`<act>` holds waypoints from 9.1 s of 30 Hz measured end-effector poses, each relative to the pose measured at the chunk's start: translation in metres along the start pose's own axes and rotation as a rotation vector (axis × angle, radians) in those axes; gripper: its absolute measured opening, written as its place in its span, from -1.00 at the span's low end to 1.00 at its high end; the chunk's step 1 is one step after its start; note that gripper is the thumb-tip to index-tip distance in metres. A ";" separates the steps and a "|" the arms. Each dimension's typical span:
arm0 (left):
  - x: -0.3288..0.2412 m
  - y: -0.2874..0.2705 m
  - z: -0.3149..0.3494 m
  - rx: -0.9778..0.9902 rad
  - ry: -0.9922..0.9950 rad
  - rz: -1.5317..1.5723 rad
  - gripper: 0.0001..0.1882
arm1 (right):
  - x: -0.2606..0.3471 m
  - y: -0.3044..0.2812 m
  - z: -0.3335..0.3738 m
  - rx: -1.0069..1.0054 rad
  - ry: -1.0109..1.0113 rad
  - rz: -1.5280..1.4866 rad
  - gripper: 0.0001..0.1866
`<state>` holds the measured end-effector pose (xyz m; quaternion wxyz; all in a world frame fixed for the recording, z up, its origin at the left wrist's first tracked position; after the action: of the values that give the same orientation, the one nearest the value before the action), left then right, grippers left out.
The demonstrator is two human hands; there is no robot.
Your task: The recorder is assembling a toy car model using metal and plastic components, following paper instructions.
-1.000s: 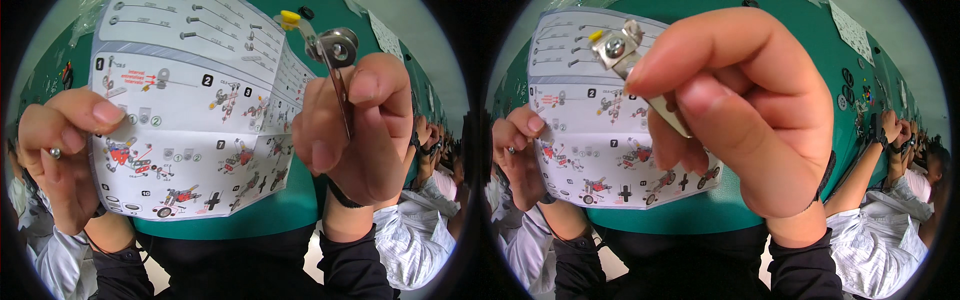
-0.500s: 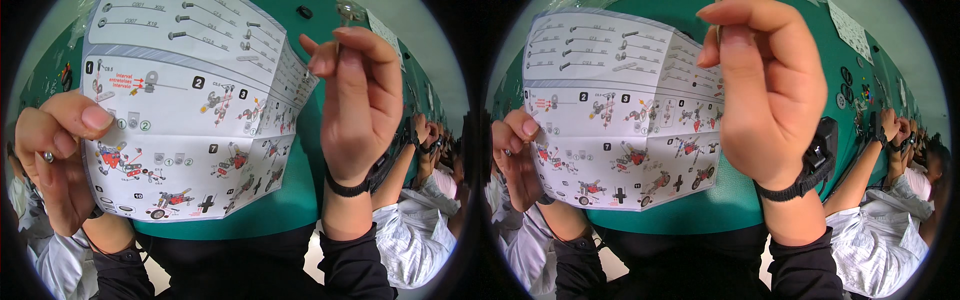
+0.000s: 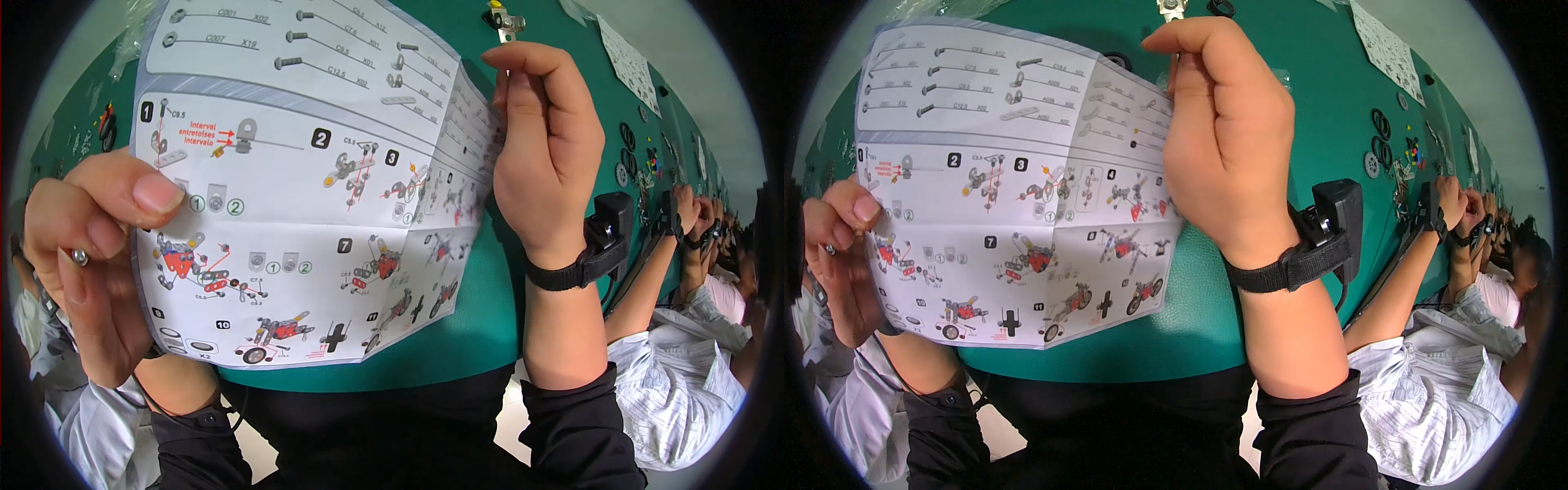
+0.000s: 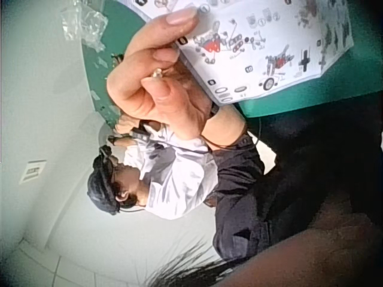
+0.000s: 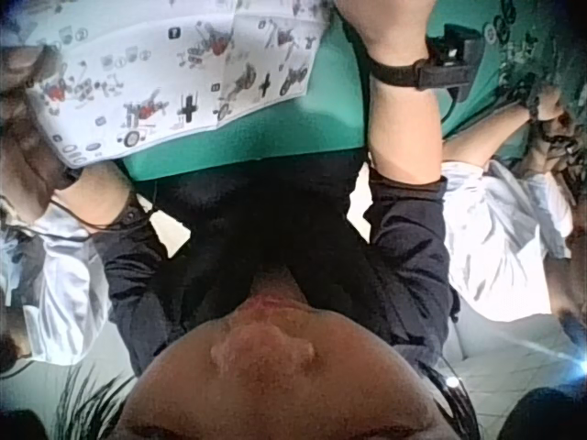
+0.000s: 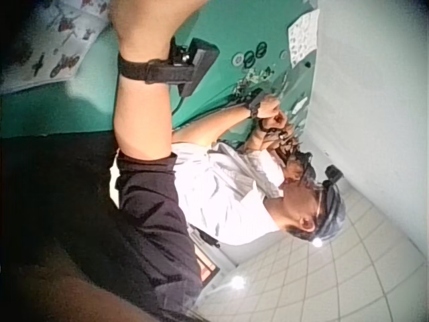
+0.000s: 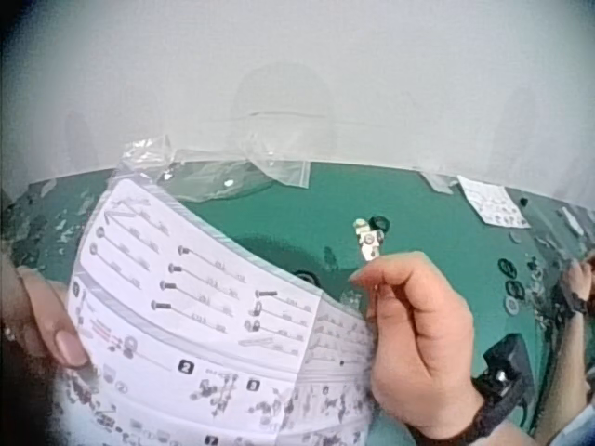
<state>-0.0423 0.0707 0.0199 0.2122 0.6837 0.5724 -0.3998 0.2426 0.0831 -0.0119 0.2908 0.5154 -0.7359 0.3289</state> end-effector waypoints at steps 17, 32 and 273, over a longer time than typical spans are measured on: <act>-0.006 0.010 -0.010 0.071 -0.032 -0.175 -0.81 | 0.045 -0.027 -0.014 0.020 -0.224 0.194 -0.79; -0.008 0.012 -0.012 0.170 0.016 -0.151 -0.83 | 0.046 -0.023 -0.019 -0.031 -0.265 0.195 -0.81; 0.072 0.061 -0.006 0.721 -0.167 -0.525 -0.92 | 0.003 -0.010 -0.014 0.430 0.345 -0.275 -0.93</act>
<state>0.0192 0.1039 -0.0434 -0.1025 0.5112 0.5314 -0.6676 0.2527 0.0903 0.0008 0.3373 0.5964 -0.5127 0.5174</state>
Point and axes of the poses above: each hand's wrist, its own z-axis away from the middle knuckle, its own y-axis out of the palm, x = y × z, the point moved 10 cm from there along -z, towards the middle knuckle, and after that the axes turned 13 degrees about -z, right-handed, at the moved point
